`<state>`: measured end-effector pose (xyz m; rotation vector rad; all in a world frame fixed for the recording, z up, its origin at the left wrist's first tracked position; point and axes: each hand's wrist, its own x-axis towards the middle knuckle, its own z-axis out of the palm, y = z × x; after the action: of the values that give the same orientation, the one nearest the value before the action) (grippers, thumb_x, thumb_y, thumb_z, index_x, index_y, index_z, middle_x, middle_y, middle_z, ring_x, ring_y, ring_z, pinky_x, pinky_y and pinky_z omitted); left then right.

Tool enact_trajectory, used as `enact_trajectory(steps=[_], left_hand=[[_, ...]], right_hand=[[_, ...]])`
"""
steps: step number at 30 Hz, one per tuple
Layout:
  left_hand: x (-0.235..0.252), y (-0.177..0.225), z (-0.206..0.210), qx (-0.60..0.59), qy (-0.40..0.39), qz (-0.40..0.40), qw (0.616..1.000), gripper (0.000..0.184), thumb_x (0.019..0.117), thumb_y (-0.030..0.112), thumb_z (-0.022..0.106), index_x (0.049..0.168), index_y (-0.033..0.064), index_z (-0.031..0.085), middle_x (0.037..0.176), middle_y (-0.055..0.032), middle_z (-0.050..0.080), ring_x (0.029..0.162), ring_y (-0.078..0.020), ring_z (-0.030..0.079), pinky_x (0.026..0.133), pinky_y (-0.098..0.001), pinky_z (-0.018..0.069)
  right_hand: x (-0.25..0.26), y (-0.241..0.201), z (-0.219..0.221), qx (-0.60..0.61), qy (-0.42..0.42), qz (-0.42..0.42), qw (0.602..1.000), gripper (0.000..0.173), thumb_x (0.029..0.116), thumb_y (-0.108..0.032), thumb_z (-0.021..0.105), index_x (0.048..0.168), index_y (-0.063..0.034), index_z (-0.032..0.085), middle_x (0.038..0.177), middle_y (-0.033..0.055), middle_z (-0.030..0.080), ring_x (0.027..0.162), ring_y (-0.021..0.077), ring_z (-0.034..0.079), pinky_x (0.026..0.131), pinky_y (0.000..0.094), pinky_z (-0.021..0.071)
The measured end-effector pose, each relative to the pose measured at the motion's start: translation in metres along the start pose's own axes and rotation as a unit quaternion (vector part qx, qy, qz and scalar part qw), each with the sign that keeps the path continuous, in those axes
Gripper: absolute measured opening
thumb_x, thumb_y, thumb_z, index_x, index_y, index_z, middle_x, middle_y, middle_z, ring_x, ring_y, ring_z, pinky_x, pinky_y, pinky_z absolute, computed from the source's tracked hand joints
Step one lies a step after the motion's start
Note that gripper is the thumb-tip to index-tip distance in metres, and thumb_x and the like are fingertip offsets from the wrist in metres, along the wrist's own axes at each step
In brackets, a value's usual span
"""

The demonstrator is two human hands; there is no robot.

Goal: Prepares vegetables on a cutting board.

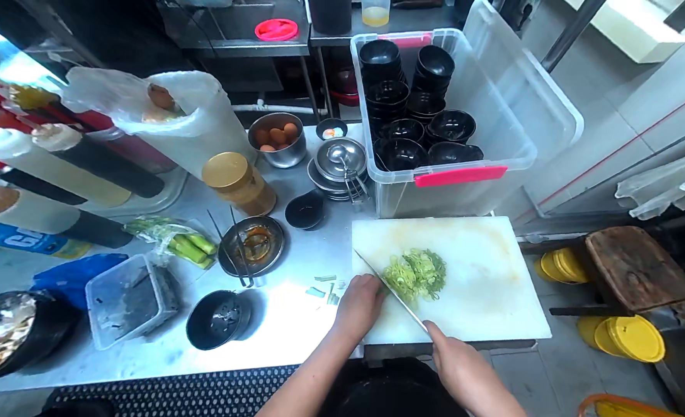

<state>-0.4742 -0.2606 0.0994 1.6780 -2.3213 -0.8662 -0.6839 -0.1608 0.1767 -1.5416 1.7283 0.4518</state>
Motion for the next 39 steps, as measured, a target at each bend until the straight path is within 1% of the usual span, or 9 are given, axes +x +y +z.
enact_trajectory(steps=[5, 11, 15, 21, 25, 28, 32, 37, 39], left_hand=[[0.000, -0.002, 0.000, -0.004, 0.008, 0.002, 1.000, 0.026, 0.1016, 0.032, 0.058, 0.112, 0.0125, 0.073, 0.116, -0.0033, 0.069, 0.117, -0.0201, 0.062, 0.104, -0.0353, 0.0492], [0.000, -0.004, 0.001, -0.017, 0.004, 0.005, 1.000, 0.027, 0.1015, 0.033, 0.059, 0.112, 0.0120, 0.073, 0.116, -0.0046, 0.069, 0.117, -0.0205, 0.062, 0.106, -0.0361, 0.0487], [-0.002, -0.008, 0.002, -0.030, 0.022, 0.014, 0.999, 0.027, 0.1011, 0.033, 0.060, 0.109, 0.0111, 0.074, 0.114, -0.0041, 0.071, 0.115, -0.0197, 0.063, 0.105, -0.0354, 0.0492], [-0.001, -0.008, 0.002, -0.021, 0.014, 0.019, 1.000, 0.029, 0.1019, 0.034, 0.058, 0.110, 0.0115, 0.074, 0.115, -0.0034, 0.070, 0.116, -0.0187, 0.063, 0.106, -0.0336, 0.0480], [-0.002, -0.012, 0.003, -0.032, 0.023, 0.021, 0.999, 0.032, 0.1029, 0.036, 0.054, 0.108, 0.0119, 0.075, 0.116, -0.0032, 0.071, 0.117, -0.0183, 0.063, 0.106, -0.0342, 0.0485], [-0.003, -0.012, 0.003, -0.023, 0.027, 0.031, 0.999, 0.029, 0.1031, 0.028, 0.051, 0.109, 0.0125, 0.075, 0.116, -0.0020, 0.071, 0.116, -0.0171, 0.063, 0.106, -0.0335, 0.0482], [-0.003, -0.010, -0.001, -0.009, 0.009, 0.038, 0.999, 0.029, 0.1035, 0.022, 0.048, 0.110, 0.0120, 0.074, 0.118, -0.0016, 0.071, 0.118, -0.0167, 0.063, 0.108, -0.0329, 0.0469], [-0.004, -0.011, 0.002, -0.011, 0.023, 0.034, 0.999, 0.029, 0.1046, 0.022, 0.048, 0.109, 0.0104, 0.074, 0.116, -0.0036, 0.071, 0.117, -0.0188, 0.063, 0.106, -0.0341, 0.0484], [-0.005, -0.010, 0.003, -0.008, 0.027, 0.039, 0.999, 0.028, 0.1044, 0.020, 0.048, 0.108, 0.0095, 0.074, 0.116, -0.0041, 0.071, 0.117, -0.0200, 0.063, 0.106, -0.0352, 0.0487]], right_hand=[[-0.021, 0.012, 0.003, 0.012, -0.010, -0.008, 1.000, 0.051, 0.1057, -0.019, 0.044, 0.156, -0.0226, 0.037, 0.094, 0.0191, 0.073, 0.089, 0.0403, 0.073, 0.076, 0.0587, 0.0576], [0.003, -0.006, -0.005, -0.008, -0.002, -0.009, 1.000, 0.051, 0.1060, -0.019, 0.042, 0.156, -0.0270, 0.035, 0.096, 0.0169, 0.072, 0.090, 0.0377, 0.072, 0.078, 0.0571, 0.0577], [-0.018, 0.007, 0.004, 0.008, 0.001, -0.021, 1.000, 0.050, 0.1053, -0.018, 0.044, 0.155, -0.0192, 0.039, 0.093, 0.0208, 0.072, 0.088, 0.0420, 0.073, 0.076, 0.0596, 0.0571], [0.007, -0.012, -0.005, -0.006, -0.004, -0.006, 1.000, 0.053, 0.1059, -0.019, 0.044, 0.157, -0.0270, 0.033, 0.097, 0.0174, 0.071, 0.091, 0.0381, 0.072, 0.079, 0.0567, 0.0578], [-0.020, 0.004, 0.000, 0.006, -0.002, -0.020, 1.000, 0.051, 0.1052, -0.018, 0.044, 0.156, -0.0195, 0.038, 0.094, 0.0210, 0.073, 0.088, 0.0421, 0.073, 0.076, 0.0600, 0.0570], [-0.008, 0.009, 0.013, 0.007, 0.003, -0.017, 1.000, 0.050, 0.1052, -0.019, 0.044, 0.155, -0.0219, 0.038, 0.093, 0.0192, 0.073, 0.087, 0.0400, 0.073, 0.075, 0.0585, 0.0580], [0.007, -0.013, -0.005, -0.010, -0.010, -0.005, 1.000, 0.051, 0.1064, -0.020, 0.042, 0.157, -0.0275, 0.034, 0.097, 0.0172, 0.072, 0.091, 0.0378, 0.073, 0.079, 0.0564, 0.0579], [-0.020, 0.005, 0.004, 0.006, -0.004, -0.014, 1.000, 0.051, 0.1048, -0.017, 0.045, 0.155, -0.0193, 0.039, 0.094, 0.0211, 0.073, 0.088, 0.0426, 0.073, 0.076, 0.0605, 0.0572], [-0.007, 0.005, 0.013, 0.011, -0.002, -0.008, 1.000, 0.051, 0.1050, -0.019, 0.045, 0.155, -0.0216, 0.038, 0.095, 0.0198, 0.073, 0.089, 0.0410, 0.073, 0.076, 0.0595, 0.0576]])
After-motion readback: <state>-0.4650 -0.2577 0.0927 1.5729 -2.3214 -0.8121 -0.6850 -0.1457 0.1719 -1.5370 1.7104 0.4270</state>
